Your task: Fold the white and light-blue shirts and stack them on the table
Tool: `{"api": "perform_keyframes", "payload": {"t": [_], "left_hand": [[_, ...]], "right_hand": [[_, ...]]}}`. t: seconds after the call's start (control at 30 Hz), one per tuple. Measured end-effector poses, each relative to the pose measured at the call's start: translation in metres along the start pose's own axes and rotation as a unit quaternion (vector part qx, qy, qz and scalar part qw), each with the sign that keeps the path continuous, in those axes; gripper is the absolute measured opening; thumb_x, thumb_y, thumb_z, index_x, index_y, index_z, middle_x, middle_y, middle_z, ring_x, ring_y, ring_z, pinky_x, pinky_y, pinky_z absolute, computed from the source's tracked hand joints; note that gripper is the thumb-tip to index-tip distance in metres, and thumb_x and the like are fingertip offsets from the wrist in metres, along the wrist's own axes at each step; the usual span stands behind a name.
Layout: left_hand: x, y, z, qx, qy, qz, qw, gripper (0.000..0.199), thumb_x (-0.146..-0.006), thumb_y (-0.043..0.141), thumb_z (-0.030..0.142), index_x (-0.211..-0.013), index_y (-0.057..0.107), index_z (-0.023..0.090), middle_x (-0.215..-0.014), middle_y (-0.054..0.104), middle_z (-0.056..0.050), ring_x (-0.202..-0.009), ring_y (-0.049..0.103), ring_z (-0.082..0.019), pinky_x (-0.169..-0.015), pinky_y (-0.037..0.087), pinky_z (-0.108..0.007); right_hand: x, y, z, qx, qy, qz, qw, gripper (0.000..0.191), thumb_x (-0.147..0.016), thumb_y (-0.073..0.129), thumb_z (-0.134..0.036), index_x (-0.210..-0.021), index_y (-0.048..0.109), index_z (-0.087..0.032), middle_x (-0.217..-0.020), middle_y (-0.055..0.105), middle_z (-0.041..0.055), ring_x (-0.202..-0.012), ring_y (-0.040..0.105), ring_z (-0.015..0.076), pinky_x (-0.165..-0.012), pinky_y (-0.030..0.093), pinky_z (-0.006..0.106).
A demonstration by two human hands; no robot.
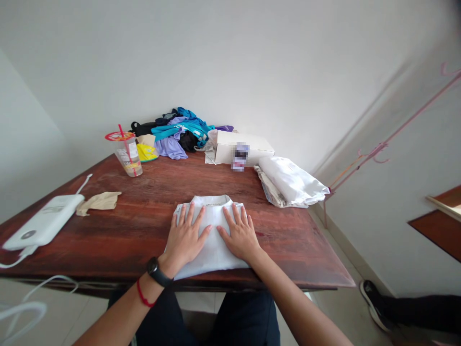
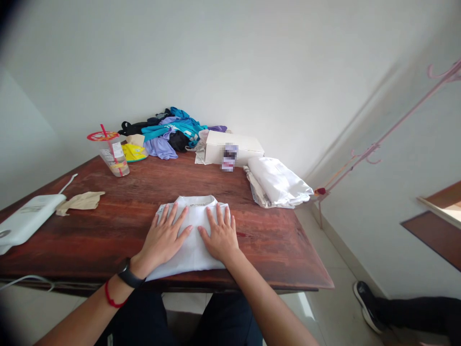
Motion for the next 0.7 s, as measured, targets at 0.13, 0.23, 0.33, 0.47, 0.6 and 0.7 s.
{"api": "perform_keyframes", "payload": {"t": [0.13, 0.23, 0.33, 0.47, 0.6, 0.7], "left_hand": [[0.002, -0.003, 0.001, 0.008, -0.008, 0.007, 1.000, 0.065, -0.100, 0.051, 0.054, -0.157, 0.045, 0.024, -0.165, 0.034, -0.019, -0.151, 0.027, -0.050, -0.115, 0.031, -0.069], [0.003, -0.009, 0.006, 0.011, 0.010, 0.023, 1.000, 0.056, -0.102, 0.050, 0.049, -0.155, 0.047, 0.034, -0.167, 0.032, -0.013, -0.151, 0.024, -0.051, -0.113, 0.029, -0.074], [0.001, -0.011, 0.015, 0.006, 0.080, 0.026, 0.996, 0.051, -0.104, 0.043, 0.036, -0.155, 0.048, 0.032, -0.169, 0.030, -0.008, -0.155, 0.020, -0.044, -0.119, 0.022, -0.071], [-0.002, 0.000, 0.016, 0.016, 0.132, -0.014, 0.991, 0.056, -0.103, 0.039, 0.028, -0.158, 0.042, 0.018, -0.167, 0.033, -0.010, -0.155, 0.026, -0.036, -0.122, 0.025, -0.063], [-0.004, 0.010, 0.011, 0.030, 0.120, -0.011, 0.992, 0.060, -0.100, 0.042, 0.030, -0.159, 0.040, 0.019, -0.167, 0.034, -0.010, -0.155, 0.026, -0.037, -0.122, 0.024, -0.064], [-0.003, 0.012, 0.009, 0.034, 0.112, -0.004, 0.993, 0.058, -0.100, 0.043, 0.031, -0.158, 0.043, 0.020, -0.167, 0.034, -0.010, -0.155, 0.026, -0.036, -0.123, 0.022, -0.063]], "right_hand": [[0.002, 0.000, 0.000, 0.005, -0.006, 0.009, 1.000, 0.072, -0.102, 0.043, -0.061, -0.165, 0.025, -0.030, -0.173, 0.013, 0.0090, -0.158, 0.007, 0.0415, -0.122, 0.020, 0.065], [0.005, -0.008, -0.007, 0.018, -0.031, 0.025, 0.999, 0.066, -0.104, 0.042, -0.053, -0.164, 0.028, -0.030, -0.173, 0.011, 0.0078, -0.157, 0.005, 0.0440, -0.120, 0.019, 0.070], [0.008, -0.015, -0.028, 0.031, -0.146, 0.027, 0.989, 0.059, -0.105, 0.039, -0.035, -0.163, 0.030, -0.029, -0.173, 0.011, 0.0009, -0.159, -0.001, 0.0395, -0.124, 0.012, 0.068], [0.004, -0.012, -0.040, 0.011, -0.223, -0.017, 0.975, 0.060, -0.106, 0.035, -0.035, -0.165, 0.024, -0.026, -0.172, 0.015, 0.0003, -0.159, 0.007, 0.0354, -0.126, 0.017, 0.062], [-0.004, -0.006, -0.033, 0.001, -0.187, -0.021, 0.982, 0.062, -0.107, 0.034, -0.050, -0.165, 0.021, -0.032, -0.171, 0.016, -0.0007, -0.158, 0.011, 0.0377, -0.123, 0.017, 0.067], [-0.004, -0.003, -0.033, 0.006, -0.187, -0.019, 0.982, 0.062, -0.107, 0.033, -0.052, -0.165, 0.021, -0.032, -0.171, 0.017, -0.0007, -0.158, 0.010, 0.0372, -0.123, 0.018, 0.067]]}}
Point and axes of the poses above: each hand's wrist, its own x-axis away from the middle knuckle, its own y-axis out of the palm, z = x × y, the point moved 7 cm from there along -x, towards the middle knuckle
